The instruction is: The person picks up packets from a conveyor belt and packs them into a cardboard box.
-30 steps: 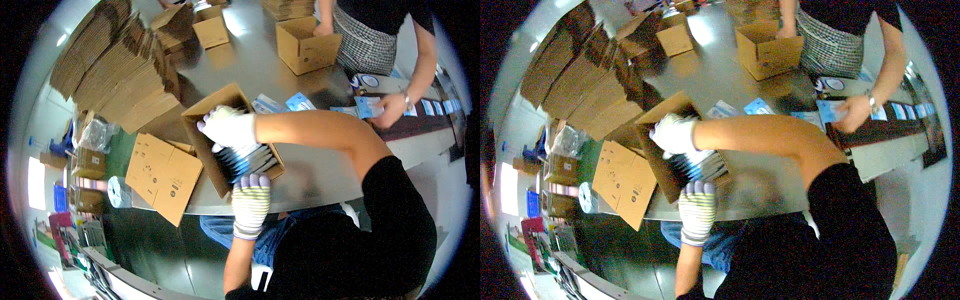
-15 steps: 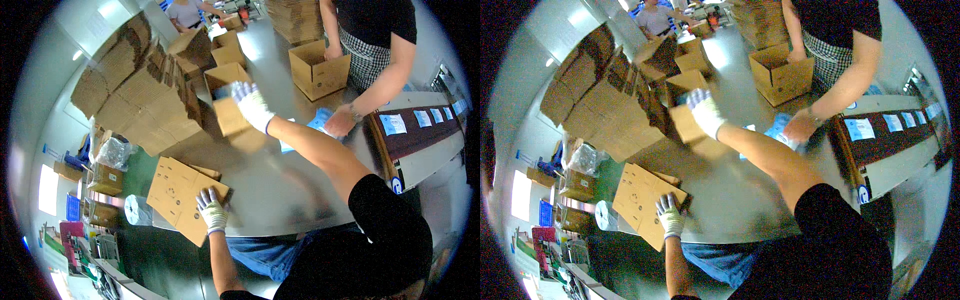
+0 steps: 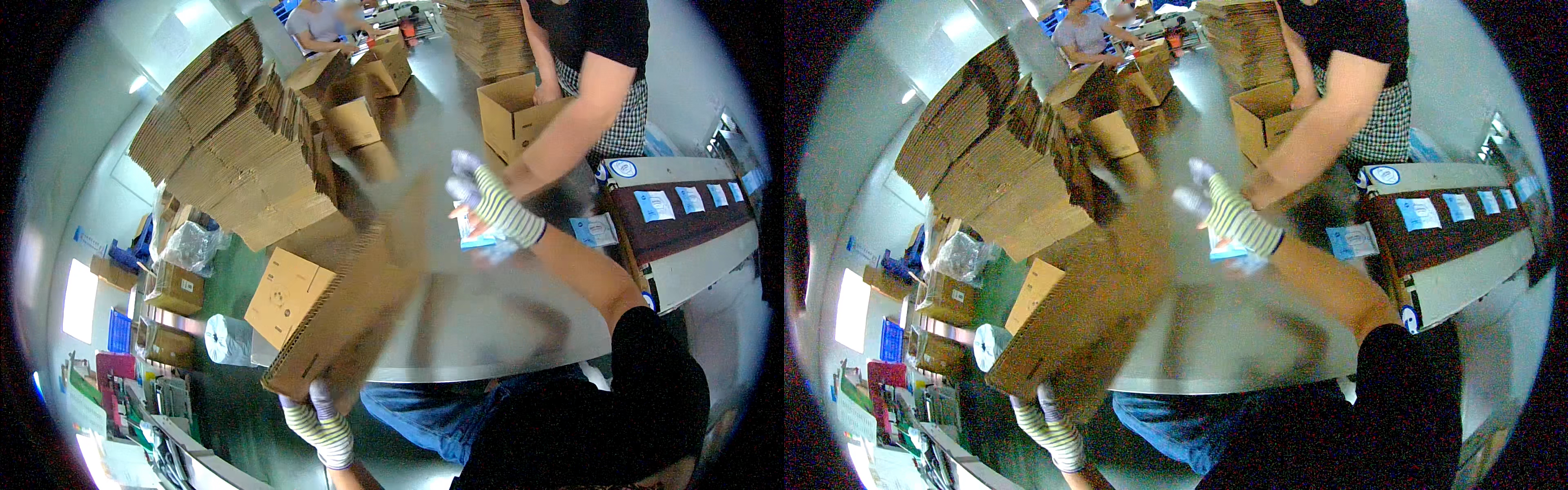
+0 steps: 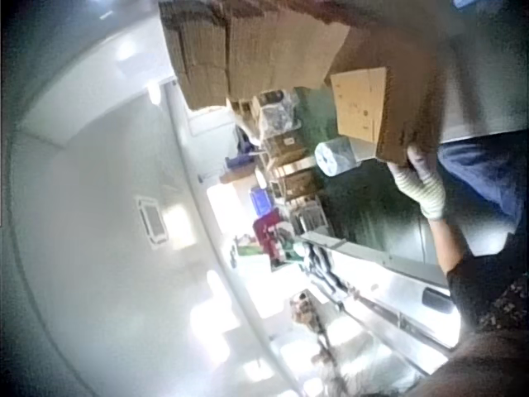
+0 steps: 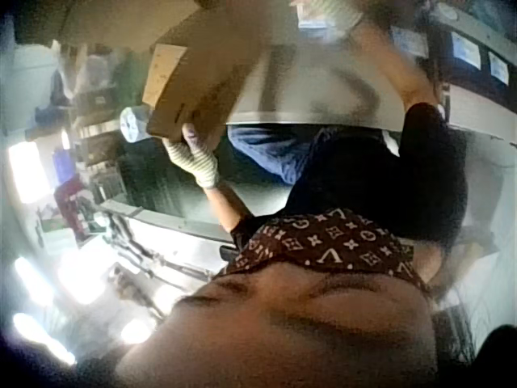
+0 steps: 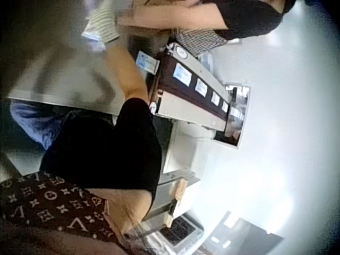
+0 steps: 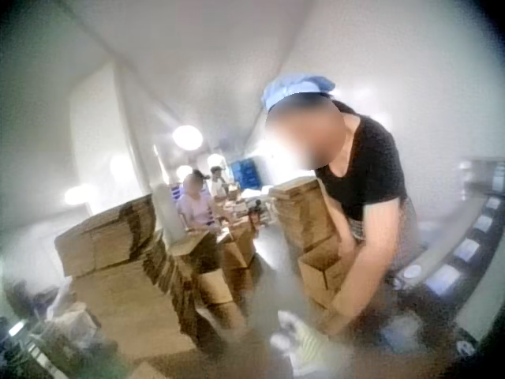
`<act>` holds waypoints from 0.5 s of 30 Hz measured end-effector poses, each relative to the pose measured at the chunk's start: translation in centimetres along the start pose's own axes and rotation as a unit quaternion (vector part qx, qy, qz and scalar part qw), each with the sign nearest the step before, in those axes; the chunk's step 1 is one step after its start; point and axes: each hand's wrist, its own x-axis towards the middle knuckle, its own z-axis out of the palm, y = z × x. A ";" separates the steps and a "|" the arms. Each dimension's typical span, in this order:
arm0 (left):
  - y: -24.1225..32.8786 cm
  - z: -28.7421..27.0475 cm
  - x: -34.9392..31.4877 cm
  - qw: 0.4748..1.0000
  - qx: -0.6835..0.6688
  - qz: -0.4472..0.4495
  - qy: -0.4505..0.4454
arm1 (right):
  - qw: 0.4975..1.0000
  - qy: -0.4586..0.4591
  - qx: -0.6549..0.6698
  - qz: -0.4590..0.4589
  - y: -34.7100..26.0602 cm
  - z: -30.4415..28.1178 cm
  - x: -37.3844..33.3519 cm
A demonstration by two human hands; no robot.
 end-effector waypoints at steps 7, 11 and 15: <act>-0.6 0.9 0.7 0.994 -0.105 -0.007 -0.009 | 0.919 0.174 0.341 0.088 2.0 0.0 -1.4; -2.1 2.1 1.4 0.995 -0.064 -0.066 0.026 | 0.966 0.216 0.095 0.108 -0.6 1.2 -4.2; -2.2 2.0 1.4 0.997 -0.038 -0.027 0.061 | 0.950 0.204 0.233 -0.039 -3.6 0.5 -4.3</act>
